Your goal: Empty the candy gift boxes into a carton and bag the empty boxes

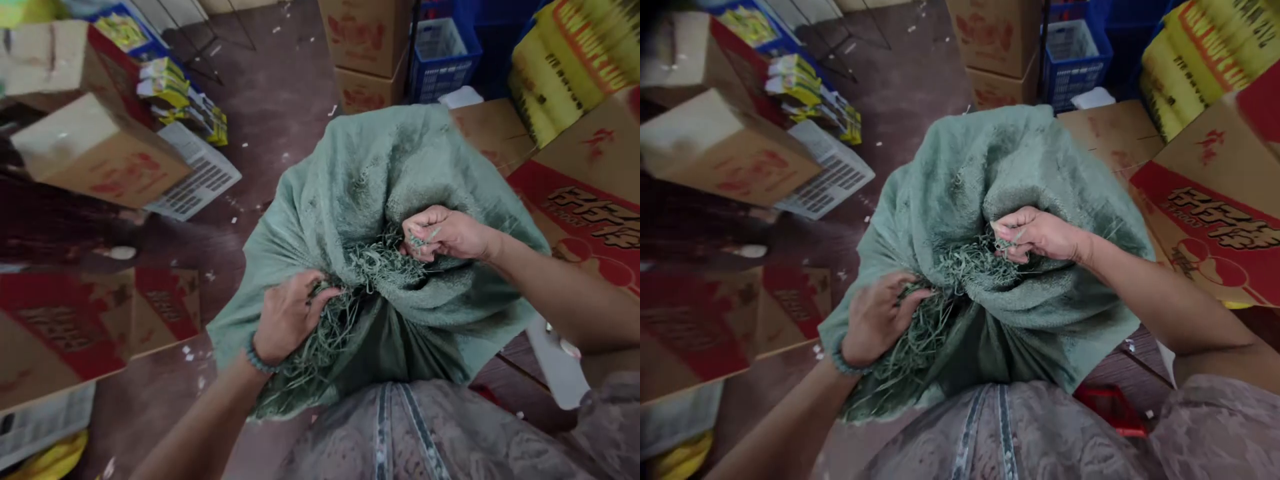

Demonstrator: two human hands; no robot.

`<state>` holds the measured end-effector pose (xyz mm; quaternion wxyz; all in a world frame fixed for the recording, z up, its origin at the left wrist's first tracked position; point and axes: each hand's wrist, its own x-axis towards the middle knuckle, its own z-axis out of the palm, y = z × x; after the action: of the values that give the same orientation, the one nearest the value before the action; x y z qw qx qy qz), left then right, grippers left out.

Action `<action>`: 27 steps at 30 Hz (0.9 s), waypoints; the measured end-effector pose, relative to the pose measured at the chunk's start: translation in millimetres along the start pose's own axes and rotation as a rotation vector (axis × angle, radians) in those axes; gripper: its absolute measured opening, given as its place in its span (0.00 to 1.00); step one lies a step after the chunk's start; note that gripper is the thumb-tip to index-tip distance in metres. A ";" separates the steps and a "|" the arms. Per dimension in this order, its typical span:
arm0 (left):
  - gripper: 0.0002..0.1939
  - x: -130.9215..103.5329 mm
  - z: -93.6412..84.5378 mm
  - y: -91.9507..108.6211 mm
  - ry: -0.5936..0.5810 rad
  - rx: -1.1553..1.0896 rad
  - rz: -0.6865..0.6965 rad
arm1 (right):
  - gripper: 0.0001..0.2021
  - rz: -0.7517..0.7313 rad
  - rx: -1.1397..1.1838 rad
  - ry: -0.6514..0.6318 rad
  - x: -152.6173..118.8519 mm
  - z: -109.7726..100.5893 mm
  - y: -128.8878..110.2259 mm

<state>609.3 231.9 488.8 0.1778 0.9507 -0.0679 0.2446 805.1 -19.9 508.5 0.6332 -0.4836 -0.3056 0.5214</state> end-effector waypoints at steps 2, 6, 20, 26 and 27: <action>0.14 -8.5 -9.6 17.6 0.071 -0.004 -0.041 | 0.29 -0.006 0.015 -0.017 0.9 -5.0 1.8; 0.05 -12.8 -37.5 56.3 0.012 -0.025 -0.183 | 0.28 -0.061 0.042 -0.032 -6.0 8.9 -9.4; 0.12 12.9 -80.0 80.3 0.056 -0.371 -0.327 | 0.32 0.070 -0.432 0.173 -68.7 115.1 -111.2; 0.14 7.9 -62.7 65.5 0.036 -0.618 -0.599 | 0.31 0.010 -0.426 0.178 -63.8 100.5 -88.1; 0.14 6.7 -65.2 66.2 0.025 -0.647 -0.635 | 0.31 0.006 -0.434 0.144 -62.9 100.1 -87.6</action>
<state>572.1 194.5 565.5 0.5329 0.8169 0.1561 0.1557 730.9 -49.6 632.1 0.5327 -0.6454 -0.3633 0.4096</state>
